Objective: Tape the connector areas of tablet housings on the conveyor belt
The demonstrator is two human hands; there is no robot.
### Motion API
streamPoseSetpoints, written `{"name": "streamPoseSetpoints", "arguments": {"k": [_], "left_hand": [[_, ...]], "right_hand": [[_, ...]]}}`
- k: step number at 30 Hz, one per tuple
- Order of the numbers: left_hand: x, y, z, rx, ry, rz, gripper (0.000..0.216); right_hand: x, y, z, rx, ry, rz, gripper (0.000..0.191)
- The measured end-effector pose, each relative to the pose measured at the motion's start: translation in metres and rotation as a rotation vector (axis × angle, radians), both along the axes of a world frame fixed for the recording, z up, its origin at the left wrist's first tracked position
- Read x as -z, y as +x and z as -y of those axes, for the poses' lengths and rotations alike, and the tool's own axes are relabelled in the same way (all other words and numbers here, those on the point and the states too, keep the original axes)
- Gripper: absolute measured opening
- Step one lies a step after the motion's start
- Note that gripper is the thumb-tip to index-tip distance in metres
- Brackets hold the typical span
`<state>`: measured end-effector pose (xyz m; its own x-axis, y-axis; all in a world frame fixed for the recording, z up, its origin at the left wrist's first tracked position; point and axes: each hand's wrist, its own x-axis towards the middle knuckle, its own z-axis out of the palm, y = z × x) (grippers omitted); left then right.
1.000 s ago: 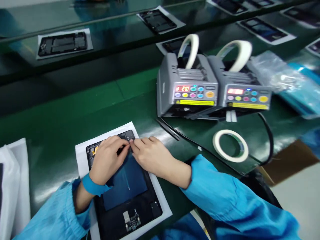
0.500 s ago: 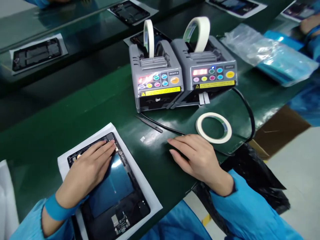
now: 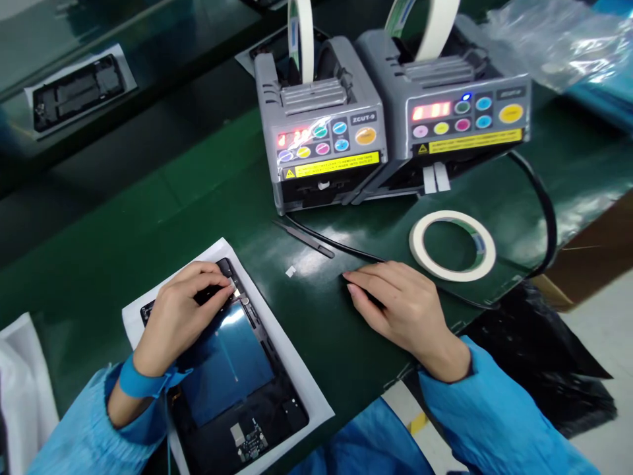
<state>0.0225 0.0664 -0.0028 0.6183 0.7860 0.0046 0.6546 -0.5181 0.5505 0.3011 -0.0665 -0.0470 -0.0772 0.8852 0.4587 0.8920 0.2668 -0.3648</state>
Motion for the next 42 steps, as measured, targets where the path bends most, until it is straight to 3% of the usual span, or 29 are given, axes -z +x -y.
{"name": "streamPoseSetpoints", "arguments": {"k": [11, 17, 19, 23, 27, 30, 33, 36, 42], "left_hand": [[0.008, 0.004, 0.001, -0.043, 0.081, -0.004, 0.015], [0.001, -0.001, 0.001, -0.054, 0.121, 0.029, 0.020], [-0.008, -0.013, 0.010, -0.052, 0.111, 0.058, 0.021], [-0.023, -0.053, 0.042, -0.092, 0.181, 0.095, 0.022], [-0.020, -0.090, 0.069, -0.138, 0.193, 0.101, 0.018], [-0.016, -0.105, 0.078, -0.137, 0.222, 0.112, 0.015], [-0.017, -0.109, 0.082, -0.122, 0.317, 0.091, 0.015], [-0.016, -0.110, 0.085, -0.114, 0.418, -0.028, 0.017], [0.000, -0.113, 0.079, -0.036, 0.354, -0.309, 0.035]], "right_hand": [[-0.002, -0.001, 0.001, 0.029, 0.045, 0.030, 0.011], [-0.020, 0.042, -0.010, 0.338, 0.353, 0.174, 0.017], [-0.024, 0.065, -0.018, 0.400, 0.382, 0.281, 0.022], [-0.021, 0.093, -0.035, 0.358, 0.340, 0.364, 0.027], [-0.019, 0.097, -0.044, 0.350, 0.377, 0.377, 0.020], [-0.032, 0.095, -0.042, 0.335, 0.400, 0.380, 0.010], [-0.054, 0.081, -0.032, 0.285, 0.401, 0.337, 0.012], [-0.071, 0.046, -0.023, 0.217, 0.435, 0.221, 0.014], [-0.071, -0.080, -0.047, -0.410, 0.152, 0.217, 0.010]]}}
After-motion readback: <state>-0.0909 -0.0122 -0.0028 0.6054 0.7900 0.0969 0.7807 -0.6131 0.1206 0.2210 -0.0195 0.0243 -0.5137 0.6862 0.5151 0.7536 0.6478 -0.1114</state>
